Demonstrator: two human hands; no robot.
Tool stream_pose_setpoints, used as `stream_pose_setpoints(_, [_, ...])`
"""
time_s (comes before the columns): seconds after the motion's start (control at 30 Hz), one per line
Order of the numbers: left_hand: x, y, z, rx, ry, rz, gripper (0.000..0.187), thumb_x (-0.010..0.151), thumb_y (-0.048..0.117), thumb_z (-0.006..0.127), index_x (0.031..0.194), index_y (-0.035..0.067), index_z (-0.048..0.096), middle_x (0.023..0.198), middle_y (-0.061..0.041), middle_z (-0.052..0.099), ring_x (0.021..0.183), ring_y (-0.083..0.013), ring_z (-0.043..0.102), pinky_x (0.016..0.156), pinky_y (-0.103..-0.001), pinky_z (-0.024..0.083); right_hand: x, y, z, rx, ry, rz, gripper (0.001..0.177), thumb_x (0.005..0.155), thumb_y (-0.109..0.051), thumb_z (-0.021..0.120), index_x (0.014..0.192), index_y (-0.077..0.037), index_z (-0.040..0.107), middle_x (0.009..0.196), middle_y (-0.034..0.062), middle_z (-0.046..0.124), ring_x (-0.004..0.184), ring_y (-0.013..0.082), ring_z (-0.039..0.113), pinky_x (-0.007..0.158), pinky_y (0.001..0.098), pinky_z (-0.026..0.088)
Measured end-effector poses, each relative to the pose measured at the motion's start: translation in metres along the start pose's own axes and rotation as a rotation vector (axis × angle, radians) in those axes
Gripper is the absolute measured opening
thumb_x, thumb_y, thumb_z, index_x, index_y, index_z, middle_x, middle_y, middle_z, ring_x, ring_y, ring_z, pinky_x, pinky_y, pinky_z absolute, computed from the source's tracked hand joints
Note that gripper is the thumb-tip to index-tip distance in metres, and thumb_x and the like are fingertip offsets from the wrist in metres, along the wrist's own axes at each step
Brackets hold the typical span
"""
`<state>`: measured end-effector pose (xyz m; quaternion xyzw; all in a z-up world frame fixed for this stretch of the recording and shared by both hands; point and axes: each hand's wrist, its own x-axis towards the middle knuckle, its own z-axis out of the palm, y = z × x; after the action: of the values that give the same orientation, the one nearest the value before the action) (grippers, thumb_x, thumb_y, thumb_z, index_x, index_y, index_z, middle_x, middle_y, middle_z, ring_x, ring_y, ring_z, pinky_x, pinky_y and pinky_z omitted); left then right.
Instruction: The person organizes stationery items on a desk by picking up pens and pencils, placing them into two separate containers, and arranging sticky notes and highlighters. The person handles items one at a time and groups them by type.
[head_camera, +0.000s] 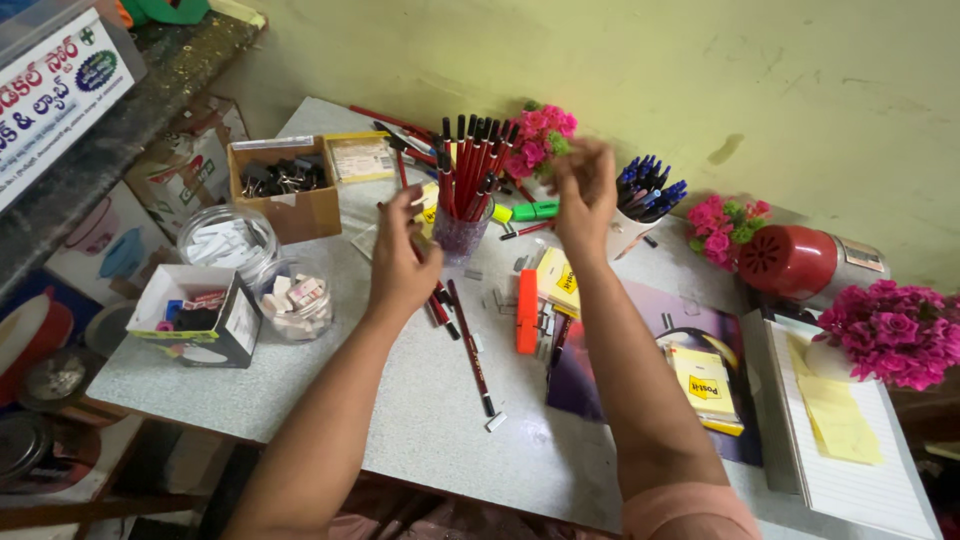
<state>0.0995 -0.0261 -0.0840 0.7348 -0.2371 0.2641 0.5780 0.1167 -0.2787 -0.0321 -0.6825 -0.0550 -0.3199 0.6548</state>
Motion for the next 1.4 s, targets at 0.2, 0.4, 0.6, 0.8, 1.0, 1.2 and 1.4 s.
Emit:
stream_pose_setpoints(0.2, [0.002,0.022,-0.011,-0.058,0.247,0.044,0.050,0.082,-0.015,0.055,0.129,0.003,0.050,0.120,-0.012,0.060,0.108,-0.0223,0.064,0.092,-0.033,0.055,-0.027,0.040,-0.039,-0.978,-0.434,-0.338,0.028,0.078,0.004,0.068,0.099,-0.010,0.080,0.103,0.0104,0.071,0.101,0.0302,0.063,0.089,0.0410,0.052])
stream_pose_setpoints(0.4, [-0.001,0.029,-0.006,-0.065,0.237,0.052,0.046,0.085,-0.015,0.054,0.127,0.004,0.053,0.118,-0.010,0.062,0.107,-0.0210,0.066,0.093,-0.033,0.056,-0.034,0.047,-0.018,-1.203,-0.543,-0.404,0.031,0.077,0.001,0.065,0.101,-0.013,0.079,0.107,0.0069,0.072,0.110,0.0302,0.059,0.096,0.0401,0.051])
stream_pose_setpoints(0.6, [0.002,0.020,-0.006,-0.038,0.089,0.031,0.058,0.085,-0.003,0.066,0.139,0.004,0.045,0.131,-0.016,0.056,0.117,-0.0265,0.062,0.098,-0.038,0.054,-0.028,0.028,-0.009,-1.215,-0.447,-0.386,0.016,0.088,-0.004,0.066,0.104,-0.007,0.070,0.100,0.0118,0.069,0.105,0.0331,0.062,0.086,0.0457,0.053])
stream_pose_setpoints(0.8, [-0.002,0.010,0.003,0.012,-0.034,0.047,0.087,0.087,0.021,0.082,0.154,0.002,0.030,0.151,-0.021,0.048,0.137,-0.0342,0.053,0.109,-0.044,0.047,-0.020,-0.053,-0.010,-0.294,0.100,-0.550,0.022,0.106,0.013,0.058,0.120,-0.004,0.053,0.112,0.0141,0.067,0.100,0.0216,0.072,0.089,0.0349,0.062])
stream_pose_setpoints(1.0, [-0.004,0.005,0.010,0.053,-0.084,0.004,0.090,0.088,0.028,0.081,0.155,0.000,0.029,0.151,-0.022,0.048,0.140,-0.0382,0.050,0.114,-0.044,0.044,-0.029,-0.095,0.015,-0.012,0.078,-0.670,0.038,0.111,0.012,0.059,0.139,-0.006,0.040,0.115,0.0165,0.066,0.099,0.0203,0.072,0.084,0.0327,0.064])
stream_pose_setpoints(1.2, [-0.005,0.007,0.006,0.040,-0.051,0.056,0.084,0.092,0.031,0.080,0.154,-0.001,0.033,0.145,-0.022,0.054,0.135,-0.0375,0.055,0.114,-0.045,0.045,-0.021,-0.071,0.041,-0.168,-0.019,-0.611,0.033,0.104,0.010,0.066,0.130,0.001,0.048,0.115,0.0169,0.069,0.101,0.0185,0.072,0.089,0.0319,0.062])
stream_pose_setpoints(1.4, [-0.003,0.008,0.008,0.018,-0.049,0.053,0.085,0.087,0.021,0.083,0.153,0.001,0.035,0.141,-0.020,0.057,0.130,-0.0358,0.059,0.110,-0.046,0.047,-0.016,-0.049,0.044,-0.236,-0.148,-0.447,0.031,0.103,0.005,0.067,0.129,0.001,0.051,0.108,0.0121,0.068,0.101,0.0165,0.071,0.088,0.0298,0.062])
